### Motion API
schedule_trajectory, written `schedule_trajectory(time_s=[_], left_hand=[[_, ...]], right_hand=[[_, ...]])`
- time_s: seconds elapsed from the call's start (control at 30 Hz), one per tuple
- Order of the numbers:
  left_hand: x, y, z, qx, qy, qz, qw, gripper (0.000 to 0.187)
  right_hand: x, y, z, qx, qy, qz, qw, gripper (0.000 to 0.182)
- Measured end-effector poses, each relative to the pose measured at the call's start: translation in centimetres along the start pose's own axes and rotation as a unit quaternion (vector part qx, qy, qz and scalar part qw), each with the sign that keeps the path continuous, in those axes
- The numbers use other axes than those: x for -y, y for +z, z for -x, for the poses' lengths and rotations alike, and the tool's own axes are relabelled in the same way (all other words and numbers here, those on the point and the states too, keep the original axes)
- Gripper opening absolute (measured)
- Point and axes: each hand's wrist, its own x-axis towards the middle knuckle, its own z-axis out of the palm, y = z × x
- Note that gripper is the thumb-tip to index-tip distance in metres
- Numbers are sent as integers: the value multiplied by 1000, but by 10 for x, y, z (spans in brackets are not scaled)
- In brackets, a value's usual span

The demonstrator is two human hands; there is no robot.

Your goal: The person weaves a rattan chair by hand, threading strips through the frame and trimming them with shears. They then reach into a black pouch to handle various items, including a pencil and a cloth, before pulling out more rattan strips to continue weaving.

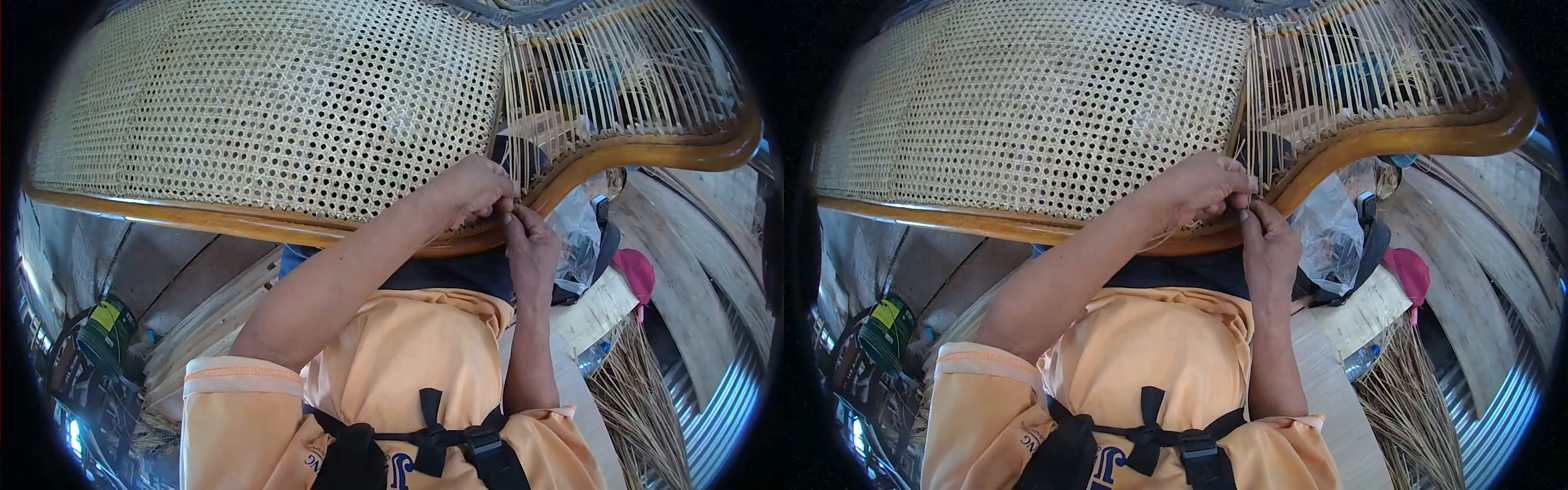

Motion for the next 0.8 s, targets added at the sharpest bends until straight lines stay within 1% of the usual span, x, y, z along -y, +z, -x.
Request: schedule_trajectory(time_s=[0.1,0.17,0.27,0.37,0.47,0.5,0.57,0.7,0.8], left_hand=[[4,-1,0,15,-13,23,1000,13],[1,-3,2,20,-26,23,999,14],[6,0,-2,10,-11,13,1000,16],[10,2,-7,-21,4,-52,998,18],[-2,4,2,-26,-9,-35,999,20],[-1,3,0,-27,-3,-50,998,21],[3,2,-5,-28,8,-79,996,22],[7,1,-8,-30,15,-62,998,22],[4,-1,-6,-34,19,-84,996,23]], right_hand=[[0,1,5,-19,12,-24,999,17],[-3,0,4,-11,29,-35,999,17],[-11,2,5,-18,33,-51,998,17],[-7,3,8,-25,52,-57,997,17],[5,5,13,-34,76,-77,994,17],[6,6,13,-39,81,-89,992,17],[5,4,10,-21,79,-73,994,18],[10,4,11,-9,70,-77,995,19],[12,-3,12,8,132,-149,980,19]])
